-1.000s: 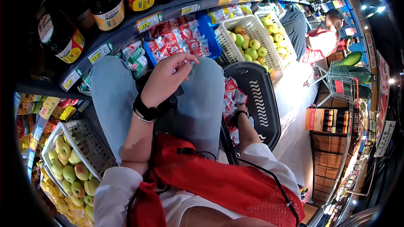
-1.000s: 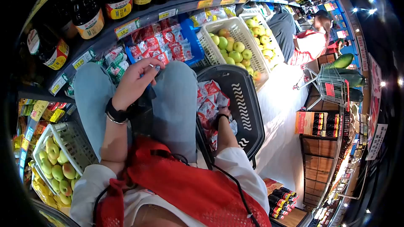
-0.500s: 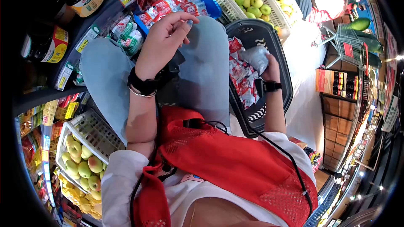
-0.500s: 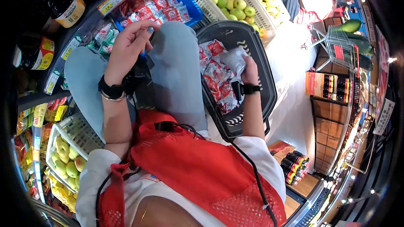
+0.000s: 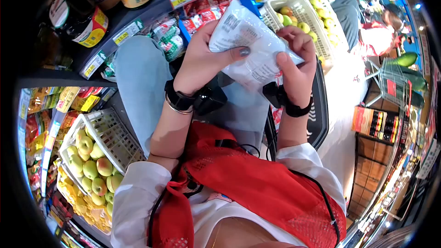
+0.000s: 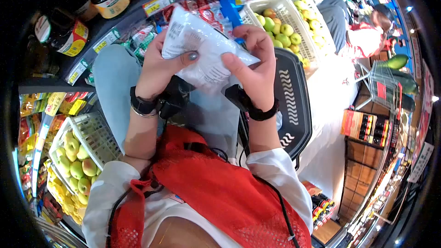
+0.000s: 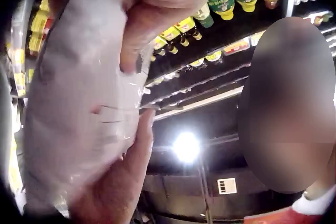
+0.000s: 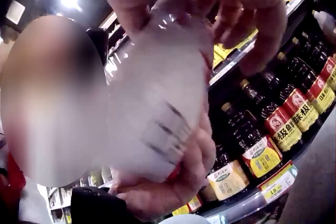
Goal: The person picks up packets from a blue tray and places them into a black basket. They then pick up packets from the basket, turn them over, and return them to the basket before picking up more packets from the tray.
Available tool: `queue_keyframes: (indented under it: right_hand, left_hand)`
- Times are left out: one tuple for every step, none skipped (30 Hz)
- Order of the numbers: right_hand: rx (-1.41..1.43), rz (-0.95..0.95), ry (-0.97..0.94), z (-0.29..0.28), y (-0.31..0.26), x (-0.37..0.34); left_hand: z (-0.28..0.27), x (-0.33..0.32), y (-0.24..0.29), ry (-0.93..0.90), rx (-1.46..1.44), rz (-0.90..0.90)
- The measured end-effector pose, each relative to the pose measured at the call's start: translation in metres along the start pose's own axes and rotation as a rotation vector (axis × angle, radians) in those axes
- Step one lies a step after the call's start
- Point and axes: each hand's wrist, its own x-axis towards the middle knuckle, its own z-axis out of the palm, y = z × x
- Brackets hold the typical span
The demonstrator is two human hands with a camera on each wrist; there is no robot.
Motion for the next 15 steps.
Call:
queue_keyframes:
  right_hand:
    - [0.009, -0.006, -0.010, 0.005, 0.003, 0.000]
    - [0.272, 0.249, -0.004, 0.010, 0.000, -0.003]
    - [0.531, 0.505, 0.004, 0.014, -0.001, -0.006]
    - [0.636, 0.615, -0.038, 0.015, 0.005, -0.010]
    - [0.756, 0.711, -0.014, 0.017, 0.018, -0.020]
    - [0.969, 0.787, 0.023, 0.023, 0.014, -0.019]
    - [1.183, 0.859, 0.061, 0.027, 0.009, -0.018]
    - [1.278, 0.855, -0.046, 0.026, 0.010, -0.021]
    - [1.278, 0.860, -0.041, 0.023, 0.015, -0.022]
    - [1.296, 0.839, 0.016, 0.020, 0.021, -0.022]
    - [1.313, 0.819, 0.074, 0.017, 0.026, -0.022]
    - [1.334, 0.793, 0.085, 0.016, 0.026, -0.020]
    - [1.335, 0.798, 0.085, 0.015, 0.022, -0.019]
    - [0.816, 0.681, 0.054, 0.013, 0.014, -0.016]
    - [0.303, 0.545, 0.020, 0.010, 0.008, -0.015]
  left_hand:
    - [-0.005, 0.002, 0.000, 0.031, 0.022, 0.073]
    - [-0.006, 0.003, 0.000, 0.078, 0.131, 0.186]
    - [-0.001, 0.004, 0.005, 0.121, 0.239, 0.297]
    - [0.001, 0.005, 0.000, 0.158, 0.317, 0.390]
    - [-0.003, 0.006, 0.001, 0.157, 0.315, 0.390]
    - [-0.009, 0.006, 0.004, -0.044, 0.581, 0.577]
    - [-0.013, 0.008, 0.006, -0.253, 0.845, 0.760]
    - [-0.010, 0.010, 0.002, -0.357, 0.819, 0.801]
    - [-0.007, 0.010, 0.001, -0.357, 0.816, 0.797]
    - [-0.004, 0.009, 0.001, -0.357, 0.862, 0.832]
    - [-0.001, 0.008, 0.002, -0.359, 0.906, 0.865]
    - [0.000, 0.008, 0.005, -0.350, 0.963, 0.885]
    - [0.000, 0.007, 0.008, -0.347, 0.963, 0.881]
    - [0.000, 0.004, 0.010, -0.300, 0.957, 0.881]
    - [0.000, 0.001, 0.012, -0.253, 0.951, 0.876]
